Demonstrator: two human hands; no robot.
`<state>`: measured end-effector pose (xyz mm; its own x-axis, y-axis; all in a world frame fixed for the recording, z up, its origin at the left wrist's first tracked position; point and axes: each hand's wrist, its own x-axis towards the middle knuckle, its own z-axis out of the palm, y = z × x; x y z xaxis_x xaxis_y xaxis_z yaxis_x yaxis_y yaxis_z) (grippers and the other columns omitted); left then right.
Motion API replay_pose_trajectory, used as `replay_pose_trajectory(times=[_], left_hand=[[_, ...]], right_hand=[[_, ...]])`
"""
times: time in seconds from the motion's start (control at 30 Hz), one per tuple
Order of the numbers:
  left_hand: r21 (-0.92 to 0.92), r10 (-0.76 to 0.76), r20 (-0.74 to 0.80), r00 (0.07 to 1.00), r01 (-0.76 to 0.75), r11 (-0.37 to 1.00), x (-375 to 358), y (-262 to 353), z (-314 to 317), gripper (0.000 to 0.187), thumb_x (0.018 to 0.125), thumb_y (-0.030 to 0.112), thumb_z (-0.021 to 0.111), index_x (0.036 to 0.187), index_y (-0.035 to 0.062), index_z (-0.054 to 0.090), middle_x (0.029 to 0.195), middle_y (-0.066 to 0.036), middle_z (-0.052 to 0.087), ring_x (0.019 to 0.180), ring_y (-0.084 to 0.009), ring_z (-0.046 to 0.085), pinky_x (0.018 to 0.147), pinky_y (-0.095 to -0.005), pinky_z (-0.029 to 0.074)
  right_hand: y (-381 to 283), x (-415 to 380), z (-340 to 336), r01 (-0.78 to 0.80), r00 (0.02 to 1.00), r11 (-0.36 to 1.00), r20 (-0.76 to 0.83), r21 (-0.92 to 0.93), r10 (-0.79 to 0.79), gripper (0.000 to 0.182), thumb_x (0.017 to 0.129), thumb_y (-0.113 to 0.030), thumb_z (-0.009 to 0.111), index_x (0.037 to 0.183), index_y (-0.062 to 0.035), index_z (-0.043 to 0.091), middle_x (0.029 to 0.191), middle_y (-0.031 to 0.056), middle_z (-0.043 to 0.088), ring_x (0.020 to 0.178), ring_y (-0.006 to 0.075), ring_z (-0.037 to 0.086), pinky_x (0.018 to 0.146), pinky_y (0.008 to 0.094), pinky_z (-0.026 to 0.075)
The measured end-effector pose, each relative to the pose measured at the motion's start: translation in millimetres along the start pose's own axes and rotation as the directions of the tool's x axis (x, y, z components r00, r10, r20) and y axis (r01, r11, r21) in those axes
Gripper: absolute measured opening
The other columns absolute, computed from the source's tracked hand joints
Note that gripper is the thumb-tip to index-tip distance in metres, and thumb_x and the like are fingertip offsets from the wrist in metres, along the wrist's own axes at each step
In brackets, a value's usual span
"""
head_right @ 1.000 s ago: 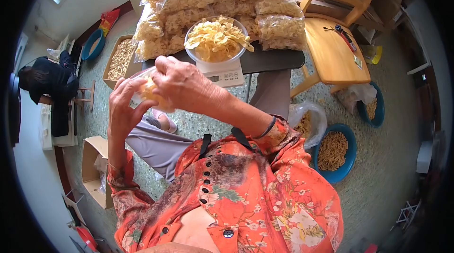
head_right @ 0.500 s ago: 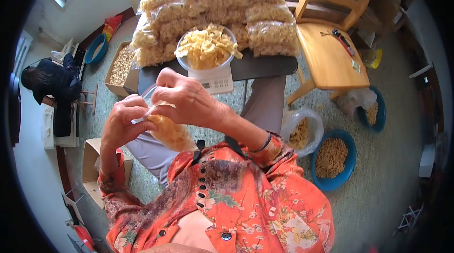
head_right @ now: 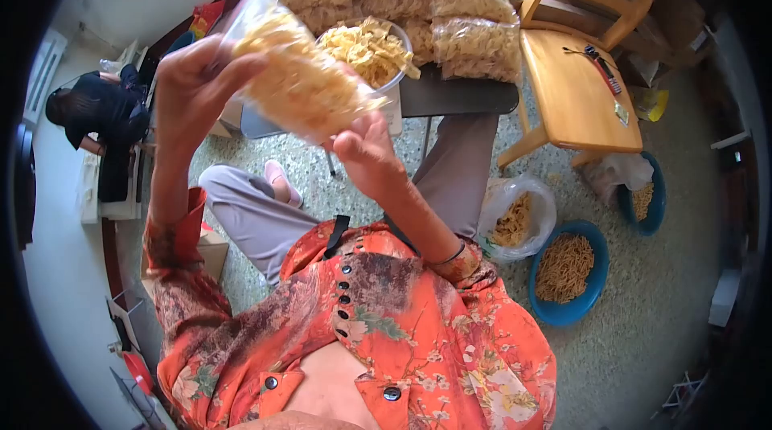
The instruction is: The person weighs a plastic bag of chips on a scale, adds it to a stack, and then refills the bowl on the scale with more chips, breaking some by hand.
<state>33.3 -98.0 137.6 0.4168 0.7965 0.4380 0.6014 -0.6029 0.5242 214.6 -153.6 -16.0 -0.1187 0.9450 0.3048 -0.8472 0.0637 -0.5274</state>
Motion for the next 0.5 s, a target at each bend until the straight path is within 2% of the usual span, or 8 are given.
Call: replay_pose_trajectory(times=[0.03, 0.1, 0.2, 0.3, 0.37, 0.4, 0.47, 0.5], left_hand=[[-0.042, -0.025, 0.032, 0.999, 0.026, 0.999, 4, 1, 6, 0.028, 0.086, 0.022, 0.081, 0.078, -0.001, 0.067, 0.064, 0.006, 0.053, 0.06, -0.0007, 0.043, 0.051, -0.0214, 0.034], [-0.048, 0.061, 0.064, 0.996, -0.058, 0.997, 10, -10, 21, 0.032, 0.086, 0.024, 0.081, 0.072, 0.0006, 0.065, 0.06, 0.007, 0.05, 0.058, 0.0002, 0.04, 0.049, -0.0213, 0.031], [-0.094, 0.088, 0.071, 0.994, -0.081, 0.992, 11, -20, 35, 0.034, 0.086, 0.027, 0.082, 0.07, 0.0018, 0.065, 0.06, 0.008, 0.045, 0.058, -0.0003, 0.036, 0.049, -0.0217, 0.028], [-0.097, 0.13, 0.101, 0.986, -0.12, 0.988, 16, -24, 40, 0.032, 0.085, 0.026, 0.083, 0.073, 0.0019, 0.065, 0.062, 0.009, 0.04, 0.059, -0.0015, 0.032, 0.049, -0.0228, 0.026], [-0.146, 0.143, 0.17, 0.975, -0.119, 0.982, 21, -23, 37, 0.027, 0.084, 0.023, 0.083, 0.083, 0.0009, 0.07, 0.065, 0.009, 0.047, 0.061, 0.0007, 0.038, 0.05, -0.021, 0.031], [-0.143, 0.14, 0.172, 0.975, -0.116, 0.983, 22, -26, 37, 0.027, 0.084, 0.023, 0.083, 0.083, 0.0009, 0.07, 0.065, 0.009, 0.047, 0.061, 0.0007, 0.038, 0.05, -0.021, 0.031], [-0.344, 0.101, 0.135, 0.986, -0.049, 0.938, 23, -26, 37, 0.026, 0.084, 0.021, 0.083, 0.095, 0.0004, 0.073, 0.07, 0.008, 0.056, 0.065, 0.0021, 0.047, 0.054, -0.0182, 0.04], [-0.342, 0.099, 0.135, 0.986, -0.047, 0.939, 23, -29, 35, 0.026, 0.084, 0.021, 0.083, 0.095, 0.0004, 0.073, 0.07, 0.008, 0.056, 0.065, 0.0021, 0.047, 0.054, -0.0182, 0.04]], right_hand=[[4, 0, 0, 0.038, 0.998, 0.999, -0.039, -0.029, -0.039, 0.113, 0.075, -0.042, 0.088, 0.154, -0.0014, 0.018, 0.145, 0.0163, 0.046, 0.134, 0.0277, 0.048, 0.112, 0.042, 0.04], [5, 3, -12, 0.066, 0.996, 0.998, -0.064, 0.008, -0.065, 0.096, 0.084, -0.029, 0.081, 0.152, 0.002, 0.021, 0.142, 0.0166, 0.048, 0.129, 0.025, 0.052, 0.11, 0.0409, 0.042], [-1, 4, -16, 0.06, 0.993, 0.998, -0.107, 0.015, -0.058, 0.09, 0.086, -0.022, 0.079, 0.151, 0.0023, 0.021, 0.141, 0.0162, 0.048, 0.127, 0.0241, 0.053, 0.109, 0.0394, 0.043], [2, 3, -19, 0.045, 0.981, 0.997, -0.184, -0.069, -0.058, 0.075, 0.088, -0.015, 0.076, 0.146, 0.0035, 0.032, 0.135, 0.0142, 0.055, 0.121, 0.0213, 0.058, 0.105, 0.0363, 0.047], [2, 2, -17, 0.033, 0.976, 0.999, -0.216, -0.007, -0.034, 0.057, 0.092, -0.01, 0.072, 0.139, 0.0048, 0.044, 0.127, 0.0119, 0.062, 0.112, 0.018, 0.064, 0.097, 0.0329, 0.052], [5, 2, -16, 0.031, 0.976, 1.0, -0.216, -0.003, -0.031, 0.057, 0.092, -0.01, 0.072, 0.139, 0.0048, 0.044, 0.127, 0.0119, 0.062, 0.112, 0.018, 0.064, 0.097, 0.0329, 0.052], [7, 3, -16, 0.099, 0.96, 0.995, -0.261, -0.032, -0.104, 0.045, 0.094, -0.009, 0.069, 0.134, 0.0044, 0.052, 0.123, 0.0111, 0.065, 0.105, 0.0167, 0.067, 0.092, 0.0322, 0.055], [8, 4, -16, 0.098, 0.96, 0.995, -0.26, -0.029, -0.102, 0.045, 0.094, -0.009, 0.069, 0.134, 0.0044, 0.052, 0.123, 0.0111, 0.065, 0.105, 0.0167, 0.067, 0.092, 0.0322, 0.055]])
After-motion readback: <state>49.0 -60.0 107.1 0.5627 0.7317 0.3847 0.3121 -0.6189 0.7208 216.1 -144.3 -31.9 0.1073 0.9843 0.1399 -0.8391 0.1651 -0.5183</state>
